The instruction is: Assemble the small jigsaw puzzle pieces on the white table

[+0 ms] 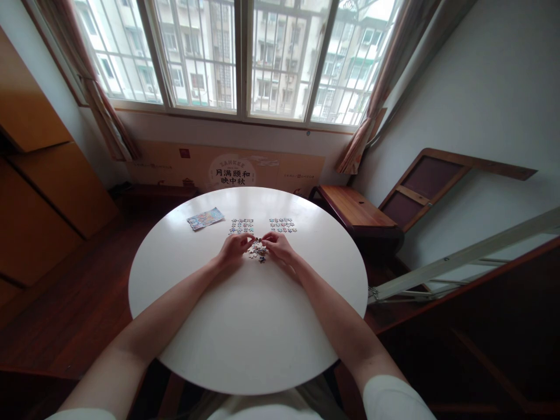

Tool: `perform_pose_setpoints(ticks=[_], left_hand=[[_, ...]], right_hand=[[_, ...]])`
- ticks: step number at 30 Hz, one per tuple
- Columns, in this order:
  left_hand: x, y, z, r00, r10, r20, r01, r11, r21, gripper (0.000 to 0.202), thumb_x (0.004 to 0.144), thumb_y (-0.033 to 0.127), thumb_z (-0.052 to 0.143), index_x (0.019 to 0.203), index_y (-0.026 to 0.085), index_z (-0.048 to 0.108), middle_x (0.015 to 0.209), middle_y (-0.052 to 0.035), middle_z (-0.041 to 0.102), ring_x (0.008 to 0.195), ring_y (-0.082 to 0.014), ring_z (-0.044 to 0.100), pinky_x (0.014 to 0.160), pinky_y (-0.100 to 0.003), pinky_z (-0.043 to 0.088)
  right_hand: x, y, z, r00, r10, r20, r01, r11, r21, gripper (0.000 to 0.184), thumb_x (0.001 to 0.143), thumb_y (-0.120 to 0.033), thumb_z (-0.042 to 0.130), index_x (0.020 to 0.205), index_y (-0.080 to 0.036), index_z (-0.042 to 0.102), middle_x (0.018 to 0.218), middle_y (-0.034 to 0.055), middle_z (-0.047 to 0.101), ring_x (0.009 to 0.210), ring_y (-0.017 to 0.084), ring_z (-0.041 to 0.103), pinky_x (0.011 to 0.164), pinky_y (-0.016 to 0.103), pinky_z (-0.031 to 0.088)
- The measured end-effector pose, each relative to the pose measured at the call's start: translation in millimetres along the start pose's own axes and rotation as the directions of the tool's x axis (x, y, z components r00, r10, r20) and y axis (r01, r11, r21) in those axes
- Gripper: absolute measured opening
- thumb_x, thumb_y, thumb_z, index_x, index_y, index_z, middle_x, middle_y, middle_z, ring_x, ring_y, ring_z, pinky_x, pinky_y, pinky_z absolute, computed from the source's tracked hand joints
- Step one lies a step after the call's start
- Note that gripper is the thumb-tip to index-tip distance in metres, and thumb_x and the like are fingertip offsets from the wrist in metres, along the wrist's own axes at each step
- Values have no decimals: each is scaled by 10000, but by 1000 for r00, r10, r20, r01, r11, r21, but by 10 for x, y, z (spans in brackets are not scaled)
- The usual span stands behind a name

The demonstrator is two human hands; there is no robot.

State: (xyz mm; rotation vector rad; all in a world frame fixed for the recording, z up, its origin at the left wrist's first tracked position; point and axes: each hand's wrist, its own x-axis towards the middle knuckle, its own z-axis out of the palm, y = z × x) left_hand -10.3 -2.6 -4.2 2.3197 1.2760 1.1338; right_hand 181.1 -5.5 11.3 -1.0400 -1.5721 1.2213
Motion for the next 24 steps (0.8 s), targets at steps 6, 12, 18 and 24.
perform_pose_setpoints(ticks=[6, 12, 18, 24], left_hand=[[3, 30, -23, 1000, -20, 6, 20, 1000, -8, 245, 821, 365, 525, 874, 184, 680, 464, 54, 539, 445, -63, 478, 505, -163, 342], [0, 47, -36, 999, -43, -8, 43, 999, 4, 265, 836, 349, 494, 947, 188, 672, 467, 57, 535, 451, -67, 471, 509, -169, 340], [-1, 43, -40, 999, -35, 5, 34, 999, 27, 271, 833, 339, 488, 926, 174, 683, 490, 45, 536, 462, -67, 457, 514, -173, 333], [-1, 45, -49, 1000, -13, 27, 12, 999, 30, 268, 830, 341, 492, 901, 169, 685, 500, 35, 545, 478, -71, 464, 528, -172, 339]], right_hand=[[6, 14, 21, 1000, -2, -20, 2, 1000, -19, 226, 637, -339, 664, 739, -145, 612, 584, -8, 590, 478, 86, 488, 459, 211, 380], [43, 27, -5, 997, -68, -27, 64, 992, -108, 230, 667, -360, 644, 752, -147, 629, 640, 24, 625, 530, 112, 538, 491, 229, 424], [57, -74, -403, 938, -143, -316, -45, 855, -517, 149, 723, -303, 593, 727, -170, 659, 738, 56, 669, 660, 157, 592, 614, 266, 448], [6, -110, -587, 899, -20, -438, -303, 693, -655, 119, 728, -318, 611, 735, -216, 670, 797, 44, 686, 747, 188, 614, 625, 270, 415]])
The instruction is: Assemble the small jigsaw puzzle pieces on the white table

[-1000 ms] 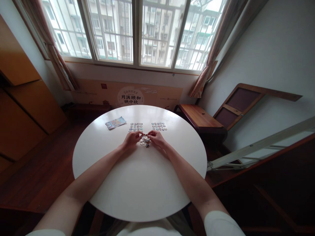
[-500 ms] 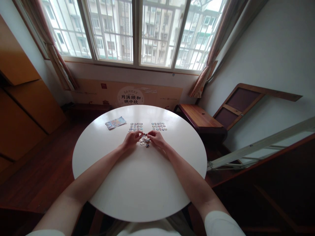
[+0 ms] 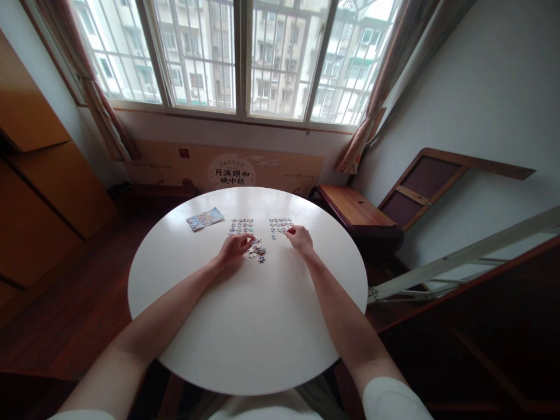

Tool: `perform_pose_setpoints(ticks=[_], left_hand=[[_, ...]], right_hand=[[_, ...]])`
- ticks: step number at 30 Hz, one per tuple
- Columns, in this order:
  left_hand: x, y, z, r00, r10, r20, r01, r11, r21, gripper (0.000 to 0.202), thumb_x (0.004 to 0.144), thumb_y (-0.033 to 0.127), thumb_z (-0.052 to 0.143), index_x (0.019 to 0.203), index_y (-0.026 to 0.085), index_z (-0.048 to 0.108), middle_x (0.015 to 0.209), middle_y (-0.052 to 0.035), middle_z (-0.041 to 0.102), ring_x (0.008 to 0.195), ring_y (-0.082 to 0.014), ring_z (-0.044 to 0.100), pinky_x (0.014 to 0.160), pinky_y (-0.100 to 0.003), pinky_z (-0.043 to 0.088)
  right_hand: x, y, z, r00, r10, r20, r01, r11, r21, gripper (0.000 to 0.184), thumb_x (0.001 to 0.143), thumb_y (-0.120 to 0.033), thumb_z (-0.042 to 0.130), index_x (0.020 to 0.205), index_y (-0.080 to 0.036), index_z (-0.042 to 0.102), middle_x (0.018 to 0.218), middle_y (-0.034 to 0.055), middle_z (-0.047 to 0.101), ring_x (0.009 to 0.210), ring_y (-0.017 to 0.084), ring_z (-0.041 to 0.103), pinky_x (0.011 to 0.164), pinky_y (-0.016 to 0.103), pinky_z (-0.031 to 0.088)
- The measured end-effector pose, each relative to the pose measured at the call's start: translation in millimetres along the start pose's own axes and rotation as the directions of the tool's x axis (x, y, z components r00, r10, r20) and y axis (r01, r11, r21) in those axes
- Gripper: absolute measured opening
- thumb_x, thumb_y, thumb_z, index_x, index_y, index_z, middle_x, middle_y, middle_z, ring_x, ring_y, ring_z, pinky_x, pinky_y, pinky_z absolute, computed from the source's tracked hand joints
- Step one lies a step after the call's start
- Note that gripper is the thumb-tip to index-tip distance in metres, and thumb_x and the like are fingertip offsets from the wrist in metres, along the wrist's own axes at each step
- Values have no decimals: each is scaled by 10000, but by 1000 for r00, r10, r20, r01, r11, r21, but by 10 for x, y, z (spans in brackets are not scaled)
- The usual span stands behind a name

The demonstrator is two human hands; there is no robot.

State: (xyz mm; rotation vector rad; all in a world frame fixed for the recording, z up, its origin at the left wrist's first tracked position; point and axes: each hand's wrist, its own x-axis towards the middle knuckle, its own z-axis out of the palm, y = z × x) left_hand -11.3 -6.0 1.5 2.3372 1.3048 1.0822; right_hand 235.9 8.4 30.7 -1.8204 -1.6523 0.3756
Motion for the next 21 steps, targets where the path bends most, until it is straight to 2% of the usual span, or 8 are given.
perform_pose_setpoints(ticks=[8, 14, 18, 21], left_hand=[[-3, 15, -3, 1000, -7, 5, 7, 1000, 11, 277, 836, 342, 478, 905, 169, 682, 495, 38, 537, 476, -71, 457, 528, -174, 336], [-3, 32, -18, 1000, -9, 11, 9, 1000, 14, 281, 836, 342, 475, 912, 169, 683, 507, 39, 542, 470, -69, 455, 524, -177, 330], [-1, 47, -26, 1000, -21, 12, 20, 1000, 13, 283, 837, 339, 474, 935, 170, 680, 502, 38, 541, 475, -73, 466, 525, -175, 334], [0, 59, -32, 999, -28, 17, 27, 1000, 12, 288, 837, 342, 474, 946, 174, 680, 496, 38, 538, 473, -75, 465, 521, -175, 335]], right_hand=[[-77, -15, 27, 993, 49, 105, -38, 993, -109, 129, 674, -312, 662, 693, -185, 665, 754, 76, 673, 697, 187, 603, 571, 252, 393], [-79, -31, 8, 991, 74, 107, -60, 989, -135, 224, 677, -320, 655, 860, -191, 664, 899, 87, 673, 795, 202, 604, 612, 259, 404], [-88, -37, 48, 993, 31, 111, -15, 990, -142, 142, 714, -280, 621, 817, -199, 677, 892, 79, 672, 802, 208, 599, 617, 266, 398], [-92, -23, 113, 997, -33, 69, 42, 989, -139, 104, 734, -253, 602, 774, -196, 679, 903, 82, 663, 778, 197, 595, 617, 267, 396]])
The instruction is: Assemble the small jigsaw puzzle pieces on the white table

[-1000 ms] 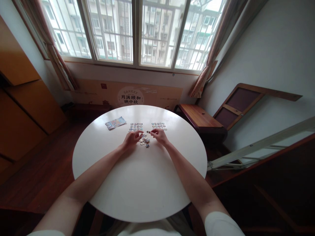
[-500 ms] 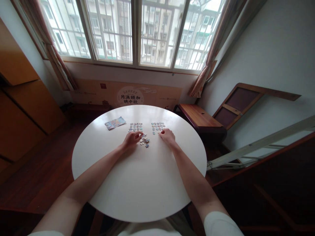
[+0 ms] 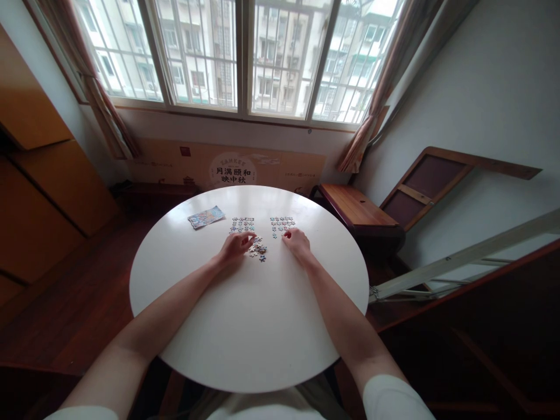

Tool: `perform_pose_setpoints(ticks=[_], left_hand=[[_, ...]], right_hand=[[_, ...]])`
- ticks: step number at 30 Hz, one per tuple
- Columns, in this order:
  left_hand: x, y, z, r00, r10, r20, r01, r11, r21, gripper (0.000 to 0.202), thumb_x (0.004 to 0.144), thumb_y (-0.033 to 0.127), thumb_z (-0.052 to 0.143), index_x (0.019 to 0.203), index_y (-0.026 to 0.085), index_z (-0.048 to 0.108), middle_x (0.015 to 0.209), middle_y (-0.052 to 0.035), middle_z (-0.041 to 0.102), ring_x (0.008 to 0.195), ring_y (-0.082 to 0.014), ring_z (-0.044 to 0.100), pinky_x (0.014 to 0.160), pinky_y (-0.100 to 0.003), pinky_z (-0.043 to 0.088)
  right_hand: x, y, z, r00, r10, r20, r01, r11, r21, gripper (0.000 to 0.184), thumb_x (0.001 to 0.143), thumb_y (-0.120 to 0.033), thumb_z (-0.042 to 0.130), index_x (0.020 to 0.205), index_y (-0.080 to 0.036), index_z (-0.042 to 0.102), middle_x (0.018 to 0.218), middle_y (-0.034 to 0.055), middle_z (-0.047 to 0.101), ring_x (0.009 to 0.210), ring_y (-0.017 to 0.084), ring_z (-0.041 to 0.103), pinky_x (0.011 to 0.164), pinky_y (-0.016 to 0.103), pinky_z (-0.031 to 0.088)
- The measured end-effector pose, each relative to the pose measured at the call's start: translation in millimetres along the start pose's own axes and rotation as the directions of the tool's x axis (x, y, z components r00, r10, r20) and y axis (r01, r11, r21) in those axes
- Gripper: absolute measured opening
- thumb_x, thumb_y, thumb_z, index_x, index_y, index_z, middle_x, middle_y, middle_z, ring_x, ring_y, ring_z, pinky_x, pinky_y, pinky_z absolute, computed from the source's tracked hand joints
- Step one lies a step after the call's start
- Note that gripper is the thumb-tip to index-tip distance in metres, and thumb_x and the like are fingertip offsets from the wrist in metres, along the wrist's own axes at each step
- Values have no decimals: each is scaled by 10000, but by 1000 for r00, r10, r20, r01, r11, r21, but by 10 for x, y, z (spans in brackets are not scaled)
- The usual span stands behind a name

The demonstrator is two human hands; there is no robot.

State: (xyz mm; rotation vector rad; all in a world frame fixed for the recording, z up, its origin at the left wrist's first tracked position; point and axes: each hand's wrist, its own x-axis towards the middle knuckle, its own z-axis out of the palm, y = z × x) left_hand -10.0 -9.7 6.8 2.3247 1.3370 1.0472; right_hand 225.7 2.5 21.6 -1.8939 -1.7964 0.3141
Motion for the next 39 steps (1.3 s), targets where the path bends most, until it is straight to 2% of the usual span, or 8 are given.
perform_pose_setpoints(ticks=[12, 16, 18, 20, 22, 27, 34, 39], left_hand=[[-13, 12, -14, 1000, -7, 7, 7, 997, 72, 267, 802, 238, 468, 948, 180, 685, 499, 36, 525, 473, -84, 448, 530, -189, 321], [-15, 15, -6, 999, -9, 33, 5, 993, 119, 262, 776, 209, 474, 921, 194, 692, 508, 32, 536, 472, -91, 459, 540, -201, 321], [-16, 22, -3, 999, 5, 50, -11, 994, 111, 253, 770, 208, 484, 914, 208, 692, 539, 28, 563, 496, -96, 485, 557, -203, 334], [-16, 30, -2, 998, 13, 60, -19, 994, 103, 237, 775, 226, 493, 902, 216, 692, 559, 24, 580, 514, -100, 502, 564, -204, 342], [-16, 34, -2, 998, 11, 63, -18, 994, 106, 227, 782, 250, 499, 899, 221, 691, 564, 24, 586, 519, -104, 507, 558, -204, 342], [-18, 16, 6, 998, 19, 62, -25, 994, 107, 238, 786, 250, 510, 944, 229, 687, 596, 20, 608, 538, -105, 526, 571, -204, 354], [-10, -1, 12, 997, 30, 76, -38, 993, 114, 256, 791, 235, 497, 968, 238, 682, 604, 21, 613, 539, -104, 530, 568, -204, 349], [-12, 0, 17, 998, 16, 69, -23, 994, 104, 235, 787, 251, 500, 929, 229, 686, 600, 22, 611, 524, -101, 519, 553, -205, 335]], right_hand=[[-19, -7, 158, 993, -50, -112, 48, 999, -21, 132, 789, -282, 561, 789, -209, 671, 937, 69, 625, 755, 169, 574, 641, 263, 411], [-8, -64, 182, 983, -132, -130, 145, 985, 95, 131, 790, -264, 562, 818, -190, 666, 887, 64, 614, 736, 159, 563, 679, 275, 426], [-18, -122, 212, 962, -258, -88, 271, 935, 227, 136, 790, -263, 570, 828, -176, 668, 835, 53, 610, 679, 136, 551, 681, 269, 434], [-54, -189, 250, 916, -401, -11, 379, 857, 349, 154, 792, -286, 581, 846, -177, 674, 799, 41, 603, 635, 120, 537, 663, 260, 438], [-113, -247, 280, 887, -461, 9, 424, 823, 378, 171, 789, -317, 594, 850, -183, 680, 811, 37, 589, 626, 109, 527, 659, 258, 433], [-241, -308, 260, 860, -507, 53, 465, 824, 324, 221, 770, -362, 625, 943, -230, 669, 957, 39, 539, 608, 78, 496, 678, 263, 420], [-192, -246, 191, 816, -554, 168, 446, 787, 427, 395, 695, -388, 681, 1044, -213, 623, 870, 24, 575, 638, 100, 515, 633, 237, 423], [-151, -208, 225, 809, -553, 202, 413, 777, 475, 382, 667, -328, 693, 1022, -202, 633, 865, 23, 597, 632, 97, 520, 615, 226, 433]])
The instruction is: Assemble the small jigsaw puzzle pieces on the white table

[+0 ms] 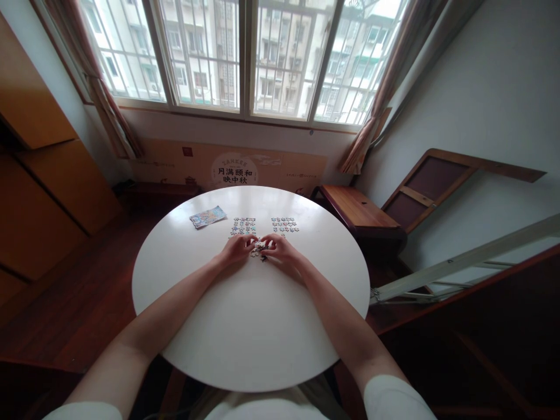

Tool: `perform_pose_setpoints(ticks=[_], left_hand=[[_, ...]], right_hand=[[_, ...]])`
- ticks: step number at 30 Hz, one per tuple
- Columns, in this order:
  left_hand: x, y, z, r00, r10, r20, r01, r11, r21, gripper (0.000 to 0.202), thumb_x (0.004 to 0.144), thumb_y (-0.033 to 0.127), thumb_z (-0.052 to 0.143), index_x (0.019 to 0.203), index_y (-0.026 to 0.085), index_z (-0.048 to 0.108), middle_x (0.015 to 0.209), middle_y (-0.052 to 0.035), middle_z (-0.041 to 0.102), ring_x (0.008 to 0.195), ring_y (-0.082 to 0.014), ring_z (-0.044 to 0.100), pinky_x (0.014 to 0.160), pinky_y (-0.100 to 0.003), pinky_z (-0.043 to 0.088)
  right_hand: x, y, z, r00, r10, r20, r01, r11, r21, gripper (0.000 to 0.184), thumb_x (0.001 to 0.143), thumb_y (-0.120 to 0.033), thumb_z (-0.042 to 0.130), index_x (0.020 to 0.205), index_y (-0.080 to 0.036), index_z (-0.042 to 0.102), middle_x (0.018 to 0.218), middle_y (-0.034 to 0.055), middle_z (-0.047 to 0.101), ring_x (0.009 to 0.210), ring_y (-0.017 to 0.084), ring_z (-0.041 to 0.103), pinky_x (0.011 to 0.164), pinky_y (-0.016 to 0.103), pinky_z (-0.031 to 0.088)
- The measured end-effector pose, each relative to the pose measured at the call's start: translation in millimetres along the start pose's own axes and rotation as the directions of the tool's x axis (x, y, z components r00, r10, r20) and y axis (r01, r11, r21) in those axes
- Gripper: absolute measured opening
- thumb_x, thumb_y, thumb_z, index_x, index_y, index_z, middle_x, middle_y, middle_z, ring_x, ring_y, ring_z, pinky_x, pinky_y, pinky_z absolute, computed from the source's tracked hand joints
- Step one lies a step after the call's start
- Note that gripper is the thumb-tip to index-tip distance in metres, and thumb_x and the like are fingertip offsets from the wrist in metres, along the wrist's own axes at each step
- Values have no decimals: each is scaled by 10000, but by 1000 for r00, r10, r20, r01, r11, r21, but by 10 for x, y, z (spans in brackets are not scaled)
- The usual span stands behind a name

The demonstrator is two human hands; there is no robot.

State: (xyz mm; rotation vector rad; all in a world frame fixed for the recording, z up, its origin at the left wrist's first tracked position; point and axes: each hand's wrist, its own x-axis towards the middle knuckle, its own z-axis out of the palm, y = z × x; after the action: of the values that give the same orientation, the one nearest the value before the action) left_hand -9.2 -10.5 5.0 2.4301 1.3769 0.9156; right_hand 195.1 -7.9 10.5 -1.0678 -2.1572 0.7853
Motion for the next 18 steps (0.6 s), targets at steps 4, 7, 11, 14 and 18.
perform_pose_setpoints(ticks=[4, 7, 11, 14, 18], left_hand=[[-1, 0, -3, 1000, -5, 4, 5, 1000, -10, 240, 784, 253, 496, 928, 226, 686, 590, 24, 606, 519, -102, 516, 552, -207, 333], [-1, 3, -11, 1000, -3, 9, 4, 1000, -22, 246, 784, 259, 495, 934, 221, 687, 598, 22, 610, 526, -102, 520, 561, -208, 340], [-1, 7, -19, 1000, -10, 24, 10, 1000, -10, 258, 793, 270, 479, 942, 219, 683, 601, 22, 611, 528, -101, 520, 563, -205, 343], [-3, 13, -22, 999, -11, 31, 10, 1000, 5, 264, 799, 269, 470, 949, 219, 681, 613, 21, 619, 537, -100, 524, 563, -201, 343], [-2, 29, -29, 999, -26, 32, 25, 1000, 17, 259, 797, 265, 479, 949, 214, 682, 613, 18, 622, 534, -100, 524, 552, -198, 339]], right_hand=[[4, 17, 14, 1000, -16, -4, 16, 1000, 7, 318, 675, -316, 680, 968, -196, 656, 879, 31, 621, 663, 107, 544, 630, 229, 441], [7, 19, 15, 999, -37, -16, 37, 999, 5, 295, 686, -324, 672, 949, -190, 664, 839, 29, 629, 671, 115, 551, 629, 232, 439], [21, 20, 17, 998, -36, -43, 37, 999, 20, 282, 679, -350, 683, 898, -172, 679, 791, 32, 637, 668, 123, 558, 614, 229, 432], [33, 26, 29, 998, -19, -65, 21, 999, 30, 249, 686, -351, 678, 847, -161, 689, 765, 38, 650, 651, 124, 560, 598, 228, 425], [53, 60, 54, 994, 6, -105, 2, 997, 76, 243, 704, -365, 657, 819, -155, 696, 750, 52, 666, 623, 128, 564, 574, 235, 426]])
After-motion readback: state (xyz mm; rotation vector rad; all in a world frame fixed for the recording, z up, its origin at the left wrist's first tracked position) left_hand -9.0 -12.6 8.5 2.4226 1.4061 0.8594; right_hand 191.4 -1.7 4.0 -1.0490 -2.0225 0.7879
